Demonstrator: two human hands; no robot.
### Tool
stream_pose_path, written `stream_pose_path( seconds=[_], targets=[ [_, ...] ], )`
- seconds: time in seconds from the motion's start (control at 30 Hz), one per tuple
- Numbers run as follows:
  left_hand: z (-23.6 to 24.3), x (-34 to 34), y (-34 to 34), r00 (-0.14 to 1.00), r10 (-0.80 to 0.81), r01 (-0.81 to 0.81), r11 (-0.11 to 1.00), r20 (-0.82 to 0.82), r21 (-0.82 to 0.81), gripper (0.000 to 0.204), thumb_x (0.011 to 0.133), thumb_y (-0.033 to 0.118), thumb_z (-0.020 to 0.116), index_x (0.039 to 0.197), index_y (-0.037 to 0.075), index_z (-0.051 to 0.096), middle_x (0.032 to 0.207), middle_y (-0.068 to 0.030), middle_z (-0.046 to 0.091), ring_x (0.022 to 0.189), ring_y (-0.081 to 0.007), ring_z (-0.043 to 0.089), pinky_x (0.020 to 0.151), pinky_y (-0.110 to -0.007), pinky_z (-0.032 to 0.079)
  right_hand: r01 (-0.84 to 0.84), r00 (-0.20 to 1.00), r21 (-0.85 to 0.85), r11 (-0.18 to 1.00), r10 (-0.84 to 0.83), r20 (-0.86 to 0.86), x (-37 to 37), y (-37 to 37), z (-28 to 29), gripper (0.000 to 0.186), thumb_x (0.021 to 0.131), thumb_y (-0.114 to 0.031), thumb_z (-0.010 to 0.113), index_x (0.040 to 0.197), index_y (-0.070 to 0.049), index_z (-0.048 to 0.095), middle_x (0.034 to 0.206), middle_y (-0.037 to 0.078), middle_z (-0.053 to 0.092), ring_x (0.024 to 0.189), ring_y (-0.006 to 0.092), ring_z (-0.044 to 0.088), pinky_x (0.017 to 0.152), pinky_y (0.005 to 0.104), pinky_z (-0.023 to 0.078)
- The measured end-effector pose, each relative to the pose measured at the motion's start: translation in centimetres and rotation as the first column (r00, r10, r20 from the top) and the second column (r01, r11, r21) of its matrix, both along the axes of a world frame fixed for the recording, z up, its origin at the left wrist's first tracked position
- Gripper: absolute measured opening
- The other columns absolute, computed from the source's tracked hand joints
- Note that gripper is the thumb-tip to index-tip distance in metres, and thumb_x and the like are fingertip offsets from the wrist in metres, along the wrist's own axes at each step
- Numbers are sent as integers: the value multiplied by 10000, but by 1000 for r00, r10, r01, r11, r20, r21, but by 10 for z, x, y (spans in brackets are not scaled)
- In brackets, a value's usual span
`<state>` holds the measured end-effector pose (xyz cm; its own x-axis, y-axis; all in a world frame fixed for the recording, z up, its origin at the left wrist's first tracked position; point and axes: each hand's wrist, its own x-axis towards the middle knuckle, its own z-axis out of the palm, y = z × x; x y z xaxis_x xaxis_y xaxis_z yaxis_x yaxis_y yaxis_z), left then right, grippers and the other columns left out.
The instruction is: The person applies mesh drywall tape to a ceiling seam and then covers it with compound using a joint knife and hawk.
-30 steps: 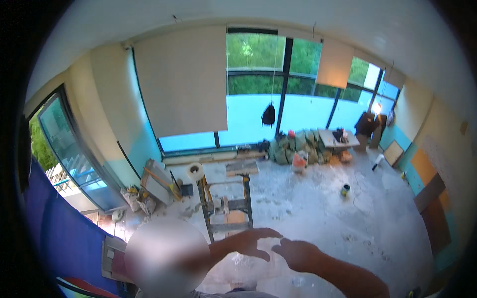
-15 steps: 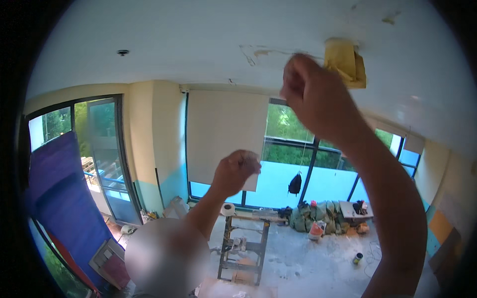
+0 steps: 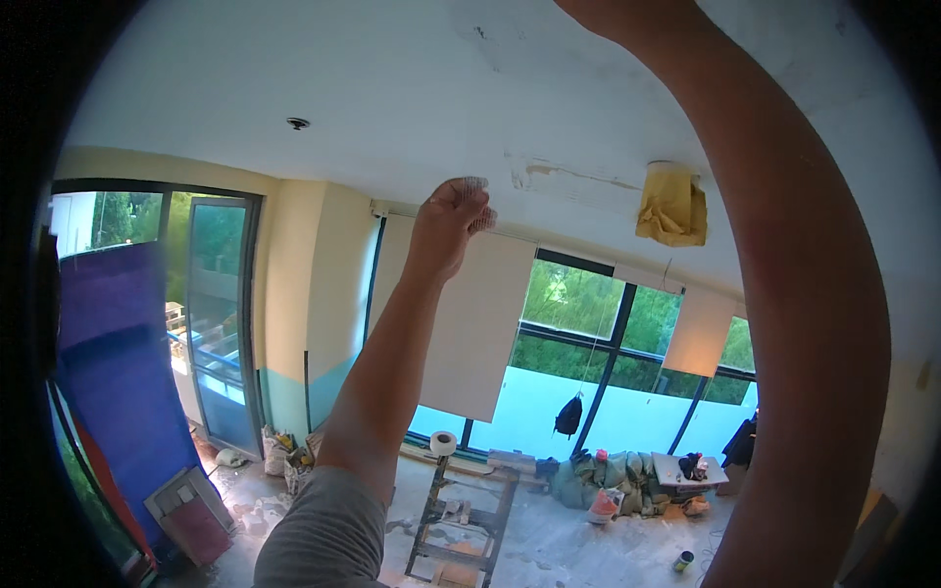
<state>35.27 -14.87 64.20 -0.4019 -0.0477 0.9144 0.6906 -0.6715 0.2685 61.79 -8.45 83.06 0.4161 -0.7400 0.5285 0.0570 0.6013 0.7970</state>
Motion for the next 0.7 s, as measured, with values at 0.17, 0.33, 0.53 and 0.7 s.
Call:
stream_pose_path(
  seconds=[0.17,0.33,0.53,0.7],
  targets=[
    [43,5,-5,998,-54,49,989,34,142,242,885,120,687,1060,-16,590,868,-64,634,713,-141,602,653,-285,513,-128,992,-9,992,128,-13,14,-21,4,60,796,-34,668,835,2,640,783,162,665,730,295,669,674,368,530],
    [69,9,-6,963,-270,258,936,20,241,272,883,84,676,1105,-20,556,846,-63,609,701,-143,576,621,-284,501,-161,972,114,980,178,-156,26,-35,10,117,779,-19,698,839,-1,599,775,162,659,711,292,667,643,355,526],
    [94,16,-11,948,-318,303,909,5,285,280,867,68,698,1088,-11,544,830,-57,601,685,-126,562,606,-274,489,-44,963,172,984,88,-256,43,-44,19,109,773,-25,698,811,-17,596,750,159,640,702,317,645,646,388,515],
    [106,22,-6,958,-283,255,920,54,297,268,866,94,714,1063,22,547,833,-38,615,672,-112,558,627,-266,491,113,915,39,993,-89,-393,49,-54,8,82,806,-77,645,778,-32,582,724,160,625,683,328,627,635,421,503]
  ],
)
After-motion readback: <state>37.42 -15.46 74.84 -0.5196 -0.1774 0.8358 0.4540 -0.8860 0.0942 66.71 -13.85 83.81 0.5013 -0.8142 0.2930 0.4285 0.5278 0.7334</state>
